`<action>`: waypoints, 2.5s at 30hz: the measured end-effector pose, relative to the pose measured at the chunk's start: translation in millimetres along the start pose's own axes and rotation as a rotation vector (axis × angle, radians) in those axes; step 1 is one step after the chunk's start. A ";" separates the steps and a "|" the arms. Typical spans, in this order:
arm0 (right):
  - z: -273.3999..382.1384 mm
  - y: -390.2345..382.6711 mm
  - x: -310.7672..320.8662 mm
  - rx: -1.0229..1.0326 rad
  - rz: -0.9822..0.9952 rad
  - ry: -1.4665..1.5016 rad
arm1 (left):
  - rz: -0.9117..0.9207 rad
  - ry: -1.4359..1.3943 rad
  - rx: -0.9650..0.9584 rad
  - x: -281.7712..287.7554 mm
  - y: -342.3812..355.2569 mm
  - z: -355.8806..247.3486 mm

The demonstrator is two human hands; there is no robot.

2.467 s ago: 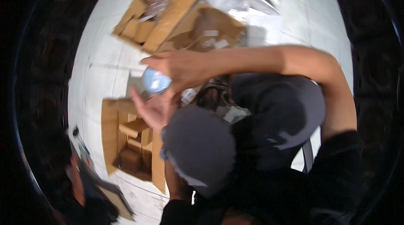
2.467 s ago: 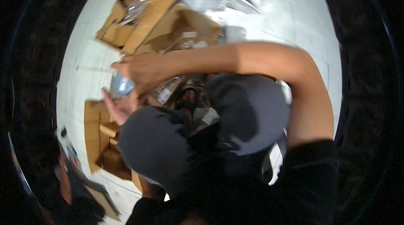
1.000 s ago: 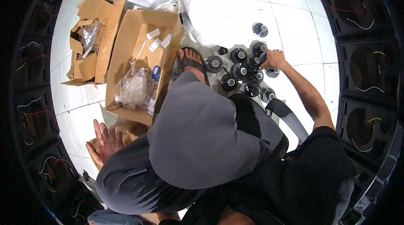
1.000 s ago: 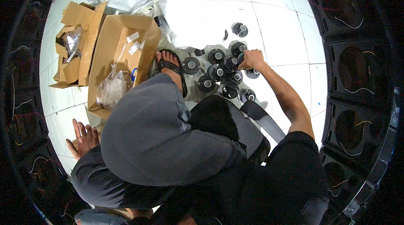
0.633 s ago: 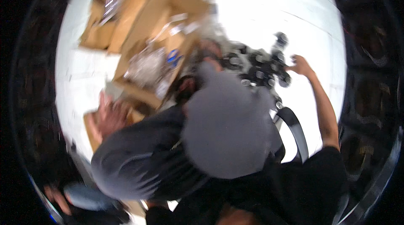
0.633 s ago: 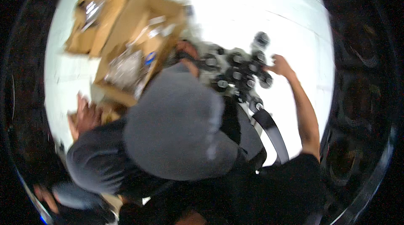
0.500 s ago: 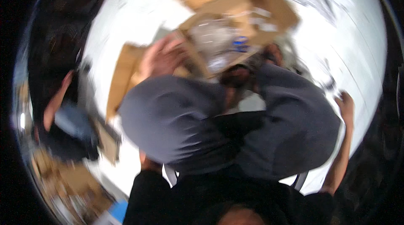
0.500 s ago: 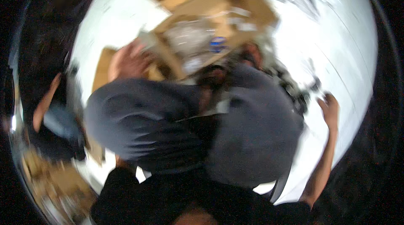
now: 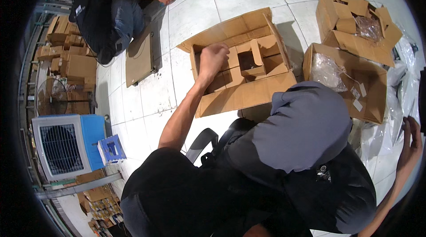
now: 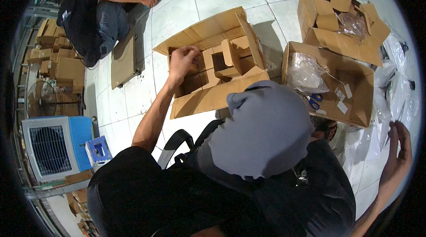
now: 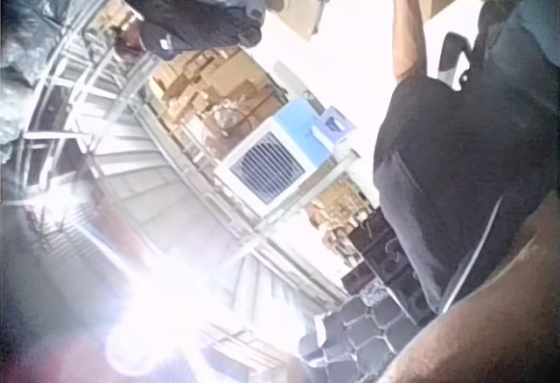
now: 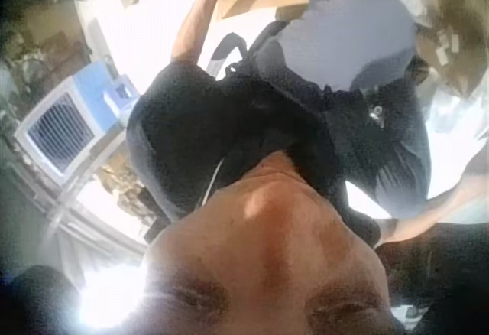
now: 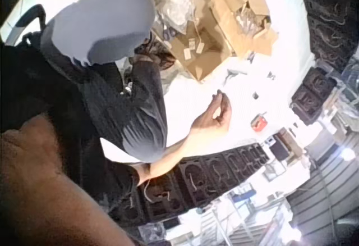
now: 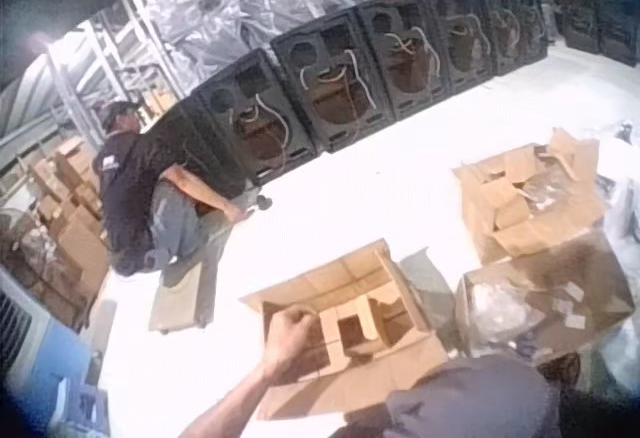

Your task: The person sits on the floor and repeatedly picks up small cylindrical electronic components from a cardboard box. They apply a small white label to each component and place them on the floor in a growing pile. The person continues this process for the duration of the clip.

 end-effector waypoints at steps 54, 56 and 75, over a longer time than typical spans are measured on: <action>37.1 18.5 -60.3 0.097 0.178 0.378 | 0.446 0.128 -0.527 -297.6 28.5 -292.2; 27.3 19.3 -48.2 -0.122 0.060 0.566 | 0.445 0.068 -0.531 -254.0 10.0 -267.7; 34.2 18.9 -55.1 -0.104 0.069 0.532 | -0.351 0.480 0.264 -5.9 76.1 123.5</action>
Point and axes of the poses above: each hand's wrist, its own y-axis towards the middle knuckle, its own x-axis out of the back of the hand, z = x × y, the point moved 6 cm from there along y, towards the middle knuckle, and after that the axes turned 11 degrees about x, right-handed, at the moved point
